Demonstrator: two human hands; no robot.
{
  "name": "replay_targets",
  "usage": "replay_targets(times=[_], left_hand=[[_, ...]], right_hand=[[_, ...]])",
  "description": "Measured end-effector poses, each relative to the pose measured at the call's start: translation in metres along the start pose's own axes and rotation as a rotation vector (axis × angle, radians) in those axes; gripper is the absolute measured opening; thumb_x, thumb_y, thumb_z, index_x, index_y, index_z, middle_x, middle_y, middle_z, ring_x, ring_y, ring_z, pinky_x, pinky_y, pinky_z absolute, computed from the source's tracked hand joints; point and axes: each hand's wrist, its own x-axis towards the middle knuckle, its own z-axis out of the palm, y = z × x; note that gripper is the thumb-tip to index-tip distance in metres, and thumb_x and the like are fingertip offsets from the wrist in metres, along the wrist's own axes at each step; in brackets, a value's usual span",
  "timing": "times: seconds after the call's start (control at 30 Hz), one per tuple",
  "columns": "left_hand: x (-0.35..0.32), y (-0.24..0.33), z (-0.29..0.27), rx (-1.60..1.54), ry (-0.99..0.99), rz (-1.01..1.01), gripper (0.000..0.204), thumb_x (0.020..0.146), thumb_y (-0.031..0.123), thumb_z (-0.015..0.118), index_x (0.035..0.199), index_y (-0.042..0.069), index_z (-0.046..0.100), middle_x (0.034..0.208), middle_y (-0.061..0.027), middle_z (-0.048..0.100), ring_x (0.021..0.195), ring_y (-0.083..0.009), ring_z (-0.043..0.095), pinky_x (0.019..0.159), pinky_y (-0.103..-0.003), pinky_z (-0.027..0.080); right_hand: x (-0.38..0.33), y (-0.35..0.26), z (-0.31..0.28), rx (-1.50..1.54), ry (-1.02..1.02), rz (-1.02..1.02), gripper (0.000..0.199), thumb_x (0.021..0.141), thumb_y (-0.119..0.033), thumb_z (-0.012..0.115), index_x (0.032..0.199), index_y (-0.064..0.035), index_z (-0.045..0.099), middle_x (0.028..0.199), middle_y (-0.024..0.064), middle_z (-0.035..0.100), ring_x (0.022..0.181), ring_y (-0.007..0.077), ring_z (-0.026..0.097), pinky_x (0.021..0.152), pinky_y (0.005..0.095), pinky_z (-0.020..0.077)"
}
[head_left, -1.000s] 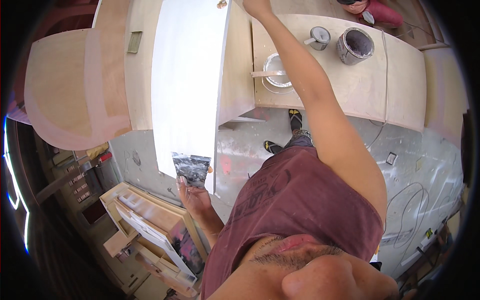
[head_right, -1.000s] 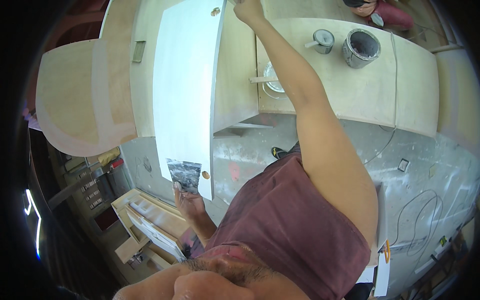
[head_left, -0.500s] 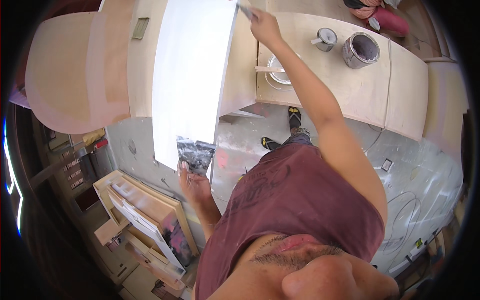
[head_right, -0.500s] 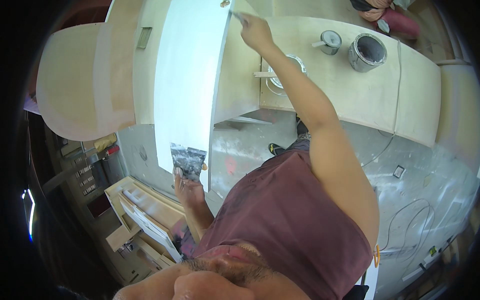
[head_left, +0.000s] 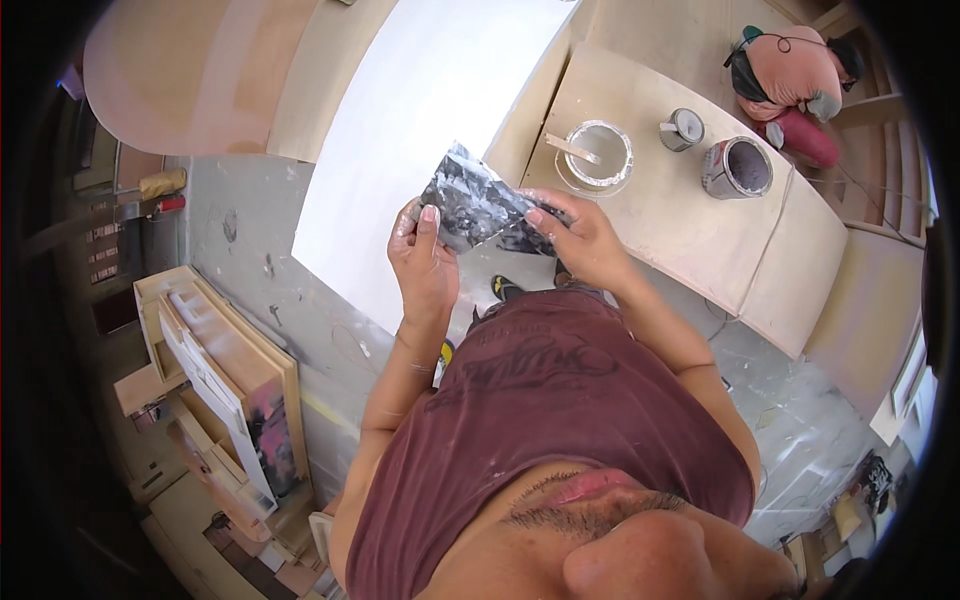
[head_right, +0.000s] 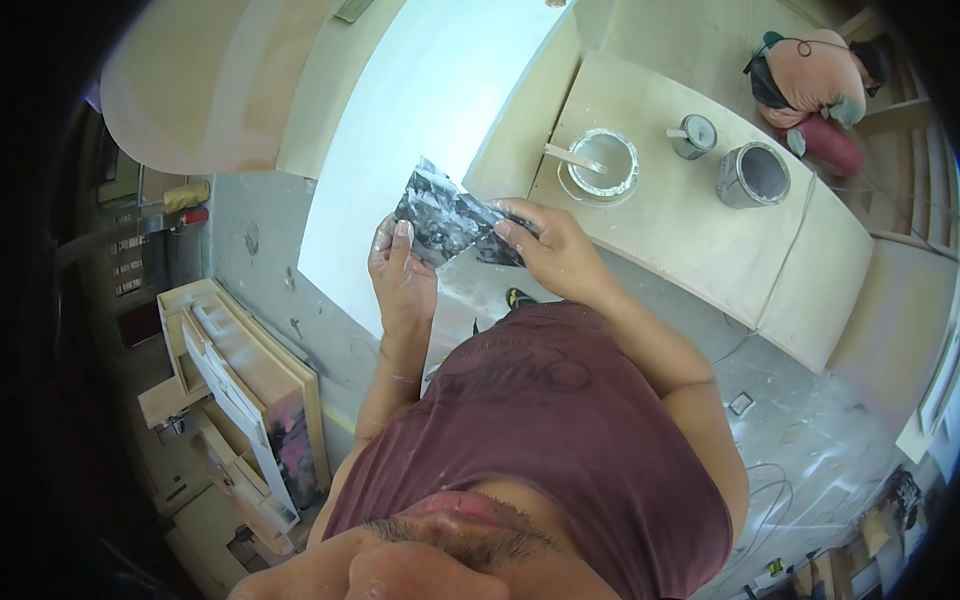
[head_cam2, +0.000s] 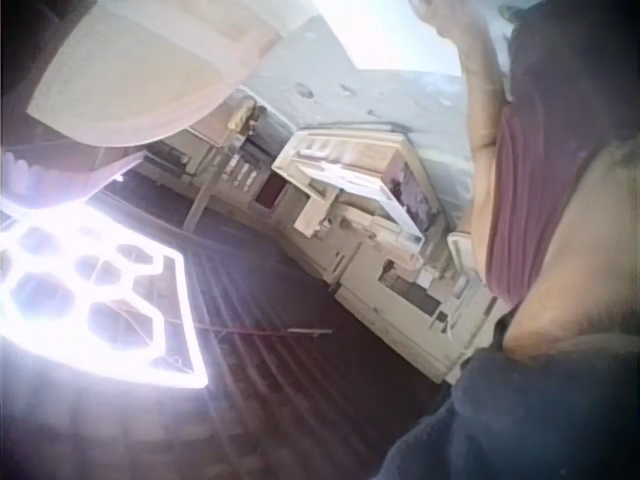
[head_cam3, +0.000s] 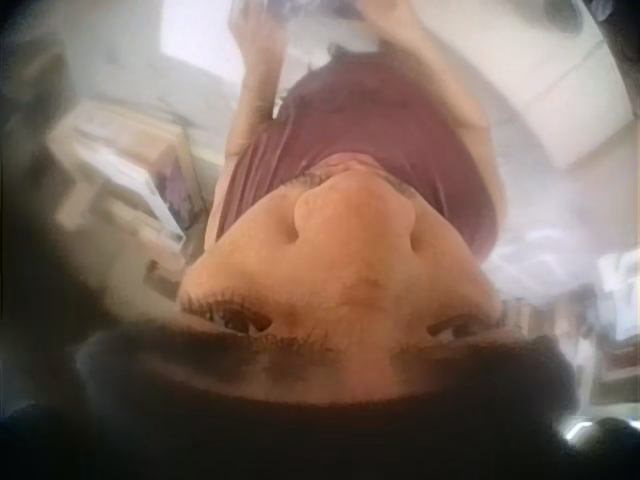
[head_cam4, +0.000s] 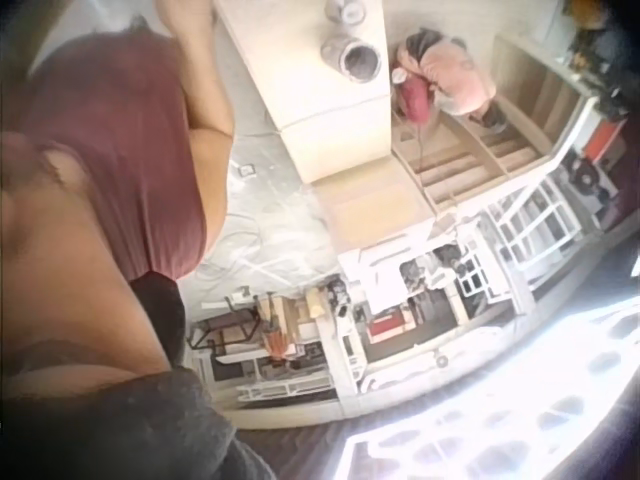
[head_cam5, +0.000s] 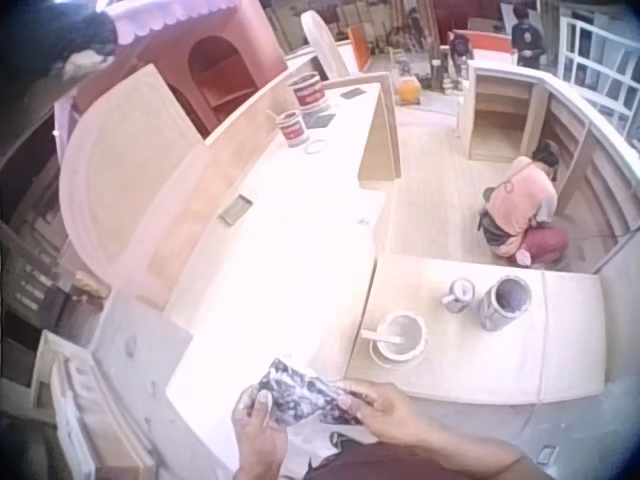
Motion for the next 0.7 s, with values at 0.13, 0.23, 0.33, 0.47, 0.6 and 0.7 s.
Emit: replay_targets(times=[0.13, 0.23, 0.33, 0.47, 0.6, 0.7], left_hand=[[0.004, 0.002, -0.003, -0.101, 0.083, 0.048, 0.022, 0.096, 0.007, 0.052, 0.117, -0.001, 0.054, 0.103, -0.0055, 0.063, 0.085, -0.0114, 0.06, 0.072, -0.026, 0.049], [-0.001, 0.0, 0.006, -0.173, 0.123, 0.086, 0.025, 0.096, 0.008, 0.054, 0.118, -0.002, 0.056, 0.099, -0.0029, 0.063, 0.077, -0.0072, 0.057, 0.062, -0.022, 0.045], [-0.014, -0.006, 0.006, 0.213, 0.093, 0.031, 0.028, 0.095, 0.011, 0.057, 0.119, -0.003, 0.059, 0.091, -0.0008, 0.062, 0.069, -0.0045, 0.053, 0.056, -0.02, 0.041], [-0.024, -0.008, -0.007, 0.533, -0.024, 0.022, 0.029, 0.095, 0.014, 0.059, 0.118, -0.003, 0.062, 0.087, 0.0, 0.062, 0.064, -0.0028, 0.047, 0.054, -0.018, 0.04], [-0.021, -0.013, -0.03, 0.379, 0.084, -0.095, 0.028, 0.095, 0.016, 0.058, 0.117, -0.002, 0.062, 0.085, 0.0013, 0.06, 0.066, -0.0015, 0.048, 0.053, -0.018, 0.04], [-0.018, -0.013, -0.047, 0.154, 0.139, -0.13, 0.029, 0.095, 0.009, 0.054, 0.122, -0.003, 0.055, 0.095, -0.0036, 0.066, 0.072, -0.0056, 0.06, 0.052, -0.019, 0.042]], right_hand=[[-0.001, -0.009, -0.012, -0.102, 0.218, 0.031, 0.028, 0.092, -0.015, 0.061, 0.113, 0.0031, 0.063, 0.092, 0.0039, 0.067, 0.086, 0.0097, 0.058, 0.079, 0.0257, 0.0472], [0.006, -0.015, -0.01, 0.038, 0.276, 0.01, 0.024, 0.088, -0.014, 0.065, 0.107, 0.0015, 0.065, 0.093, 0.0048, 0.067, 0.085, 0.0104, 0.059, 0.077, 0.0248, 0.0472], [0.013, -0.014, -0.003, -0.099, 0.287, -0.036, 0.029, 0.086, -0.019, 0.067, 0.107, 0.0013, 0.065, 0.095, 0.0077, 0.068, 0.087, 0.0134, 0.06, 0.08, 0.0276, 0.0477], [0.045, -0.027, -0.03, -0.357, 0.412, -0.093, 0.041, 0.083, -0.031, 0.069, 0.108, 0.0005, 0.065, 0.095, 0.0119, 0.068, 0.091, 0.0174, 0.062, 0.085, 0.0307, 0.0473], [0.134, -0.073, -0.112, -0.627, 0.588, -0.307, 0.027, 0.087, -0.021, 0.06, 0.105, -0.002, 0.068, 0.093, 0.0177, 0.068, 0.09, 0.0269, 0.065, 0.08, 0.0353, 0.0498], [0.203, -0.073, -0.164, -1.036, 0.483, -0.383, 0.02, 0.088, -0.014, 0.055, 0.098, -0.0049, 0.07, 0.097, 0.0221, 0.067, 0.09, 0.0346, 0.065, 0.081, 0.0424, 0.0497]])
